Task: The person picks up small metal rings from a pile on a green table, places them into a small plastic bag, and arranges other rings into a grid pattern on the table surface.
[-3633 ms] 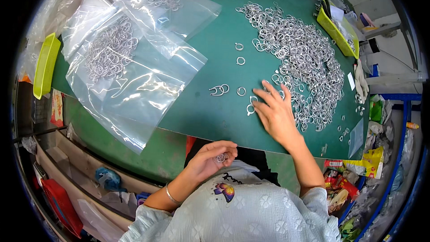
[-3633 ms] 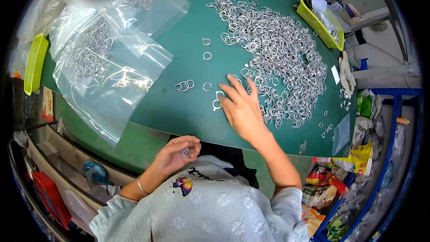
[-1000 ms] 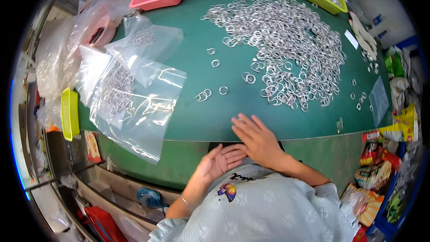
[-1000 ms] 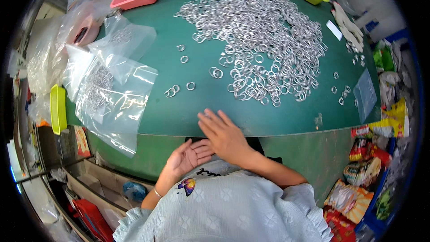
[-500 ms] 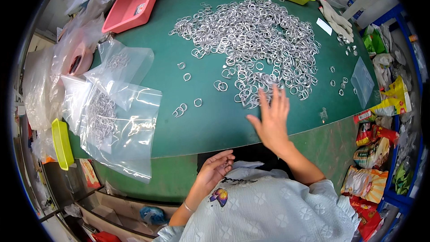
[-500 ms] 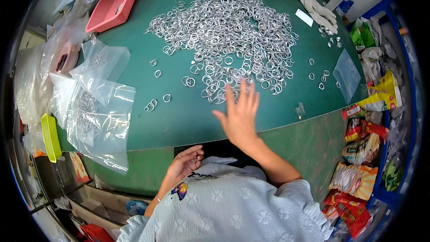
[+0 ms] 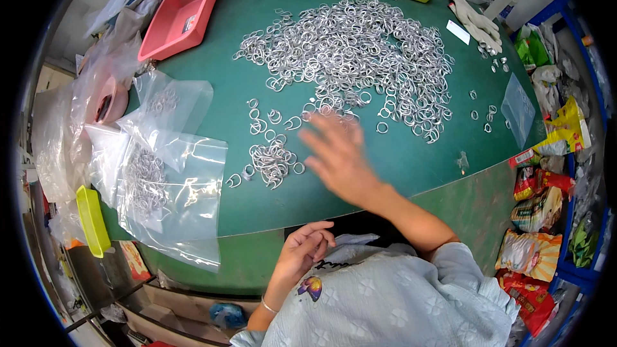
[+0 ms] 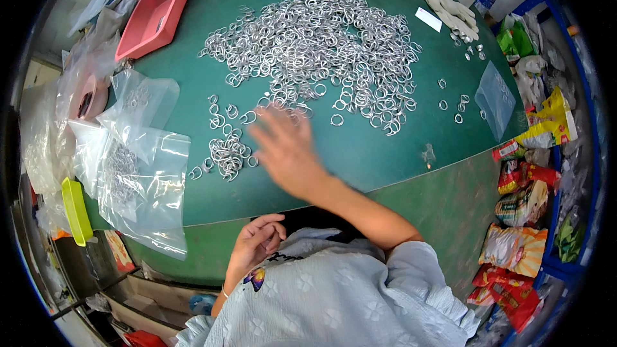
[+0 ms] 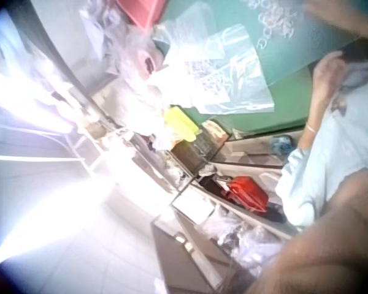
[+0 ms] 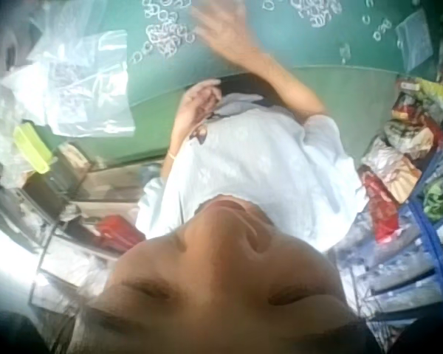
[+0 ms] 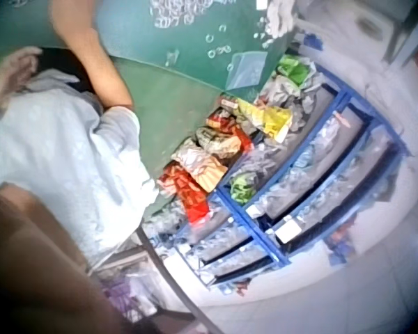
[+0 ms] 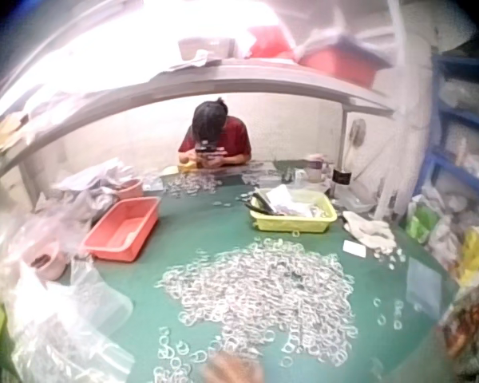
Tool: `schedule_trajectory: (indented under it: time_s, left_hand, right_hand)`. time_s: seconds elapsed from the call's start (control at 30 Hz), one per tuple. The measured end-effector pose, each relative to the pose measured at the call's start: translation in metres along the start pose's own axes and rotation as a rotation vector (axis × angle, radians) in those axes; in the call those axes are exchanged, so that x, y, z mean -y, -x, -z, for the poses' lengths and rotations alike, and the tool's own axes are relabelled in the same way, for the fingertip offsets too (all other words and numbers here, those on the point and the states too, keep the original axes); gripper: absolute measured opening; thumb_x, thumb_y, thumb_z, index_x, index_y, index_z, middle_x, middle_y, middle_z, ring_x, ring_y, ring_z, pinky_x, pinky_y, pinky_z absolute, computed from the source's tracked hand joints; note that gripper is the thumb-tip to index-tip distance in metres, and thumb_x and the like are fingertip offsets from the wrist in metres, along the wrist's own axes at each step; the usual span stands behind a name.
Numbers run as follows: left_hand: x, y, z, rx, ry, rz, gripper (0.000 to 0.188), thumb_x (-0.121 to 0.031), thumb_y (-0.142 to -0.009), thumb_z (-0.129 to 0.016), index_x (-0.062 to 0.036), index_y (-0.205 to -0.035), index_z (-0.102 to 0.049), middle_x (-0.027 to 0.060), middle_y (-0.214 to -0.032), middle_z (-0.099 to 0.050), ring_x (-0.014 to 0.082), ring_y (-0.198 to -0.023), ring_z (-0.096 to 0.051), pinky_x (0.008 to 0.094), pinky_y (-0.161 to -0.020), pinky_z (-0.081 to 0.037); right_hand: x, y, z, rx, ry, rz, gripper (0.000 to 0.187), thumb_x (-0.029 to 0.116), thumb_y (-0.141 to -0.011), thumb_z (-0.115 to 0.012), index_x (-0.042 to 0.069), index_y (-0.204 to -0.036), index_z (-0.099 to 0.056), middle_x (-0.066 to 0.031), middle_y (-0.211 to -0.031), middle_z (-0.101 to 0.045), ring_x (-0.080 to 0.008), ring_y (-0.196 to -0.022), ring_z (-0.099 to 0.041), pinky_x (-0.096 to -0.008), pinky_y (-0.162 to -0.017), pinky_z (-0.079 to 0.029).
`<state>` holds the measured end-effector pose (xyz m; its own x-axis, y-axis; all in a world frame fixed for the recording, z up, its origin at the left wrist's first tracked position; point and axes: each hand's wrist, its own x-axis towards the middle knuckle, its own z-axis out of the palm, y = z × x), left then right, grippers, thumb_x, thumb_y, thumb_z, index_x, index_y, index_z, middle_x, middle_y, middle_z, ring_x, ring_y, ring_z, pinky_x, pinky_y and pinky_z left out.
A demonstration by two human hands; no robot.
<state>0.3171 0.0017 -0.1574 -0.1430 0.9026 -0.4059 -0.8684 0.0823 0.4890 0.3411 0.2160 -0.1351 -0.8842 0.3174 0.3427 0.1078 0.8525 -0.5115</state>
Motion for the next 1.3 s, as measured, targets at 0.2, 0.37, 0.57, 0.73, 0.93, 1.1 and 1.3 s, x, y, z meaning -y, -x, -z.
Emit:
schedule_trajectory:
  time_s: [0.2, 0.37, 0.57, 0.73, 0.93, 1.1, 1.3]
  left_hand:
    - [-0.005, -0.010, -0.013, -0.030, -0.046, -0.025, 0.033, -0.003, -0.092, -0.046, 0.0007, -0.124, -0.052, 0.0104, -0.100, -0.061, 0.0103, -0.070, -0.046, 0.0219, -0.061, -0.039]
    - [-0.007, -0.007, -0.015, -0.066, -0.079, -0.079, 0.034, -0.001, -0.092, -0.045, -0.0002, -0.125, -0.051, 0.0110, -0.098, -0.061, 0.0091, -0.067, -0.045, 0.0208, -0.059, -0.038]
    - [-0.012, -0.003, -0.009, -0.026, -0.125, 0.049, 0.033, -0.005, -0.095, -0.044, -0.0012, -0.127, -0.050, 0.0121, -0.087, -0.061, 0.0048, -0.054, -0.037, 0.0172, -0.050, -0.031]
    - [-0.006, 0.000, -0.004, -0.024, -0.165, 0.057, 0.031, -0.009, -0.096, -0.044, -0.0007, -0.126, -0.050, 0.0100, -0.081, -0.058, 0.0057, -0.051, -0.034, 0.0186, -0.048, -0.030]
    - [-0.003, 0.004, 0.003, -0.034, -0.107, 0.033, 0.032, -0.011, -0.097, -0.043, -0.0011, -0.126, -0.051, 0.0103, -0.081, -0.059, 0.0050, -0.050, -0.035, 0.0178, -0.049, -0.031]
    - [-0.008, 0.001, -0.001, -0.029, -0.111, 0.027, 0.032, -0.011, -0.098, -0.042, -0.0011, -0.126, -0.051, 0.0104, -0.083, -0.060, 0.0050, -0.050, -0.035, 0.0173, -0.050, -0.030]
    - [-0.004, 0.008, 0.005, -0.057, -0.072, -0.013, 0.031, -0.012, -0.097, -0.043, -0.0011, -0.125, -0.052, 0.0102, -0.082, -0.060, 0.0052, -0.051, -0.035, 0.0177, -0.049, -0.030]
  right_hand:
    - [-0.045, 0.013, 0.023, 0.053, 0.203, -0.149, 0.053, 0.020, -0.080, -0.068, 0.011, -0.130, -0.050, -0.0179, -0.136, -0.041, -0.0399, -0.127, -0.036, -0.0551, -0.104, -0.027]
    - [-0.027, 0.025, 0.038, 0.261, 0.017, 0.085, 0.043, 0.019, -0.080, -0.068, 0.013, -0.122, -0.058, -0.0165, -0.133, -0.045, -0.0345, -0.127, -0.040, -0.0540, -0.103, -0.030]
    - [-0.046, -0.012, 0.036, -0.020, -0.068, -0.052, 0.038, 0.019, -0.082, -0.066, 0.010, -0.118, -0.060, -0.0126, -0.130, -0.050, -0.0338, -0.124, -0.044, -0.0532, -0.103, -0.031]
    - [-0.049, -0.030, 0.028, 0.182, 0.173, 0.155, 0.034, 0.019, -0.084, -0.063, 0.009, -0.116, -0.061, -0.0107, -0.129, -0.050, -0.0318, -0.126, -0.042, -0.0517, -0.104, -0.030]
    - [-0.056, -0.002, 0.041, 0.055, 0.234, -0.031, 0.032, 0.014, -0.079, -0.066, 0.006, -0.111, -0.063, -0.0125, -0.126, -0.051, -0.0341, -0.122, -0.043, -0.0488, -0.103, -0.031]
    - [-0.020, 0.001, 0.024, 0.109, 0.071, 0.196, 0.025, 0.010, -0.077, -0.067, 0.005, -0.101, -0.066, -0.0124, -0.118, -0.055, -0.0309, -0.117, -0.047, -0.0484, -0.099, -0.035]
    - [-0.053, 0.014, 0.035, -0.030, 0.140, 0.040, 0.013, 0.002, -0.075, -0.065, 0.004, -0.087, -0.064, -0.0093, -0.105, -0.059, -0.0287, -0.105, -0.053, -0.0436, -0.093, -0.038]
